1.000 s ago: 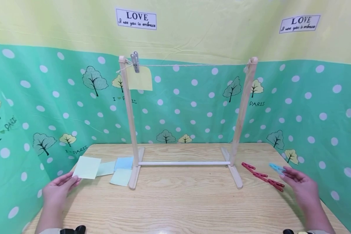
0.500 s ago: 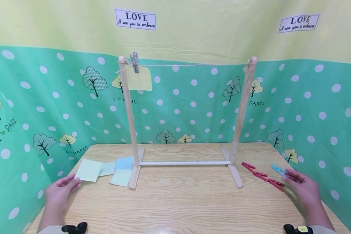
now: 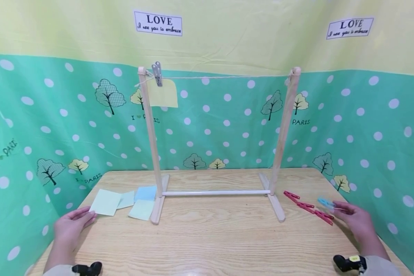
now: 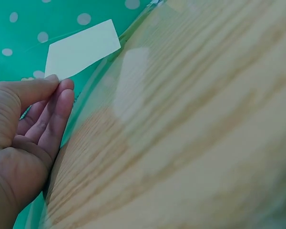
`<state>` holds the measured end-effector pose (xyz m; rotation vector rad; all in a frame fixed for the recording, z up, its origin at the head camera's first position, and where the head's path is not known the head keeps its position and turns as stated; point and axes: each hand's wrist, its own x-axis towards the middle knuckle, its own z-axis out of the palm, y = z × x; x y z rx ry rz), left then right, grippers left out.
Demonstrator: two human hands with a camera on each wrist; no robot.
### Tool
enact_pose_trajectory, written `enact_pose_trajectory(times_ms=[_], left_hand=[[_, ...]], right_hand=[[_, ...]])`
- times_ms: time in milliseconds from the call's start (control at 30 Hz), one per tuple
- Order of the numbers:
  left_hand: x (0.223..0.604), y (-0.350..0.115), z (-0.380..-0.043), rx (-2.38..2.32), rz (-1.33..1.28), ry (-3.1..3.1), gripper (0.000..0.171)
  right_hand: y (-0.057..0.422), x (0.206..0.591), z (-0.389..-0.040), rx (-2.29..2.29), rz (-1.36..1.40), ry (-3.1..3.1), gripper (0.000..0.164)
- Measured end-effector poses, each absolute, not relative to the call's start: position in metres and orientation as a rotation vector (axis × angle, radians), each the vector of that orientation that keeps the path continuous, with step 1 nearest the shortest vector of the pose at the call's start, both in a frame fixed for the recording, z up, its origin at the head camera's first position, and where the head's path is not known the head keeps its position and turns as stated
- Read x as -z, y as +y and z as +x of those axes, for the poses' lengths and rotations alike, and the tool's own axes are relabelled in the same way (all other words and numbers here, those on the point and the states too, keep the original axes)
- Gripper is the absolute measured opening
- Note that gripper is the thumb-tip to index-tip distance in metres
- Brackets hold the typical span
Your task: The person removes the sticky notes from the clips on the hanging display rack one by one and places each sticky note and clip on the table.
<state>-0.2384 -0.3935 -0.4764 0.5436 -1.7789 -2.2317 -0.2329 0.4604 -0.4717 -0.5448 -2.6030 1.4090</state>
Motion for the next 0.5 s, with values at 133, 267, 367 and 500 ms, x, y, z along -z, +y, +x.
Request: enact_pose_trajectory(times_ms=[133,267,367,500], left_hand=[[0.476,-0.394,-0.241,2.178,0.580,-1.849,0.027],[0.477,-0.395,-0.242,2.094,0.611,-1.930,0.023],[0.478,-0.394,-0.242,2.026,0.613,-1.993,0.020],[0.479,-0.393,-0.244,1.965,0.627,-2.033,0.017]], right_hand=[[0.464,0.475,-0.236,-1.400,-0.504,-2.644,0.070],[0.466,0.479,-0.237,-1.358,-0.476,-2.682,0.069],[0.467,0.483,-0.238,-1.343,-0.476,-2.702,0.071],[0.469,0.485,-0.239,-1.357,-0.507,-2.718,0.072]])
